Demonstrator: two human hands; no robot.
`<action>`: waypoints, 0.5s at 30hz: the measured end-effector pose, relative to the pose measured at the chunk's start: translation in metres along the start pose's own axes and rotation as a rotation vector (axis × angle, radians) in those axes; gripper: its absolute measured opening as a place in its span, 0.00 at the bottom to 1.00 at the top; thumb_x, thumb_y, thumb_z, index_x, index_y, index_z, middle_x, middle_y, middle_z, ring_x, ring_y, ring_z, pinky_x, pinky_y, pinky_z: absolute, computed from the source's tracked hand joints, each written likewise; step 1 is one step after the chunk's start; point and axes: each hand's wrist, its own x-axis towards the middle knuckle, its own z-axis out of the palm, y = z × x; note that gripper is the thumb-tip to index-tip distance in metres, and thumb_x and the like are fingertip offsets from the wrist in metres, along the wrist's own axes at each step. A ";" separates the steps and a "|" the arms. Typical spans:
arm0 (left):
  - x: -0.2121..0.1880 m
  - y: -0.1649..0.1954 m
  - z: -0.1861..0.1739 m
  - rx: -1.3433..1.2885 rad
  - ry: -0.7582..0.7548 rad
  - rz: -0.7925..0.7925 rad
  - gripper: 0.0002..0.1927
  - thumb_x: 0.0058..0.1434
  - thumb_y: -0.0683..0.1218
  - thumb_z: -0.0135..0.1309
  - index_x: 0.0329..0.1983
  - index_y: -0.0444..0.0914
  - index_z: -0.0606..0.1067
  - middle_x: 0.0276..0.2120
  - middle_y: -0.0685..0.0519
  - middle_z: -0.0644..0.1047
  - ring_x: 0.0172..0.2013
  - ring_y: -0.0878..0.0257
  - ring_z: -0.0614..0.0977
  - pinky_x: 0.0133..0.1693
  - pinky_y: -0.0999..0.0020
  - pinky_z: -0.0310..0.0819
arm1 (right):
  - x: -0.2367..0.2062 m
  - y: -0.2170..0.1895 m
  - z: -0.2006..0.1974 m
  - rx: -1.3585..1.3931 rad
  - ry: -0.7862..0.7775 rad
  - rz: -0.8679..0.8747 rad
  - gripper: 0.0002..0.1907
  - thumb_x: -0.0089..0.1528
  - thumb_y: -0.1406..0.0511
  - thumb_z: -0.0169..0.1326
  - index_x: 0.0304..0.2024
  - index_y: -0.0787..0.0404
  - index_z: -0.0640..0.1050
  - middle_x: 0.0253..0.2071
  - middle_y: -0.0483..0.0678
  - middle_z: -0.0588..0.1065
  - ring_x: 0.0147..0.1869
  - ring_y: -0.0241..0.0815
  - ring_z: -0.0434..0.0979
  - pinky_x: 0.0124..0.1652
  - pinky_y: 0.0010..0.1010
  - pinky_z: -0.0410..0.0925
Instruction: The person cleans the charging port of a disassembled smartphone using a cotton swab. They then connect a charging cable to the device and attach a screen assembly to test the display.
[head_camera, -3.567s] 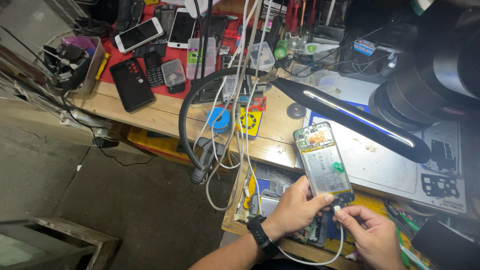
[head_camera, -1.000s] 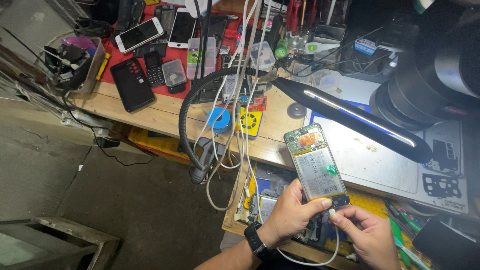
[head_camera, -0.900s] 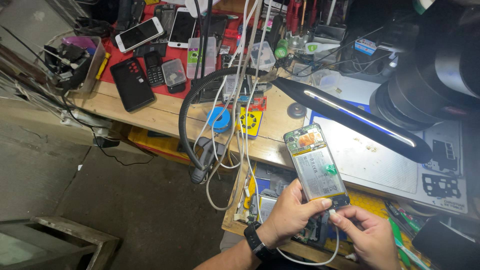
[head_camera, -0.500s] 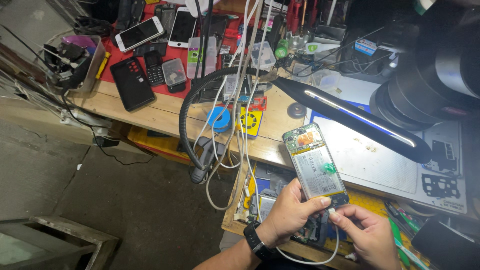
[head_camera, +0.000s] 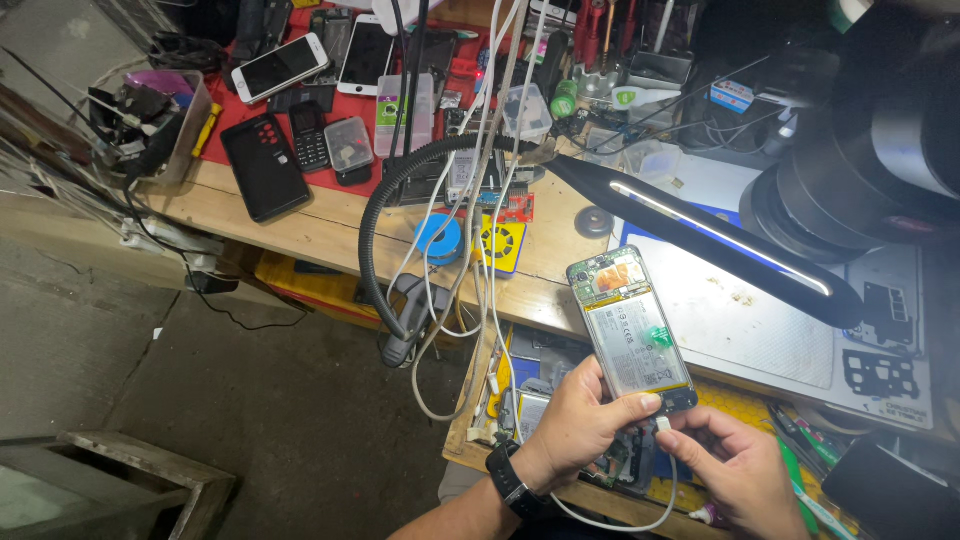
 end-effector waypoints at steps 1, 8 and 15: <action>0.000 0.000 0.000 -0.004 0.001 -0.004 0.16 0.66 0.40 0.57 0.56 0.35 0.72 0.47 0.54 0.81 0.43 0.71 0.81 0.45 0.75 0.78 | 0.000 -0.001 0.000 0.028 0.002 0.003 0.13 0.59 0.63 0.64 0.43 0.63 0.83 0.27 0.51 0.82 0.15 0.31 0.64 0.13 0.24 0.55; 0.000 0.002 0.001 0.005 0.008 -0.012 0.15 0.66 0.40 0.57 0.55 0.35 0.72 0.46 0.54 0.81 0.41 0.71 0.81 0.44 0.75 0.77 | 0.005 0.001 -0.004 0.016 -0.002 -0.187 0.12 0.60 0.63 0.60 0.40 0.66 0.84 0.32 0.48 0.84 0.35 0.29 0.80 0.36 0.19 0.70; -0.001 0.004 0.004 -0.029 0.006 -0.011 0.14 0.67 0.40 0.57 0.54 0.35 0.73 0.43 0.54 0.80 0.37 0.73 0.78 0.39 0.77 0.75 | 0.007 0.010 -0.002 0.053 -0.037 -0.170 0.11 0.59 0.65 0.62 0.39 0.67 0.82 0.30 0.49 0.82 0.34 0.33 0.79 0.36 0.24 0.70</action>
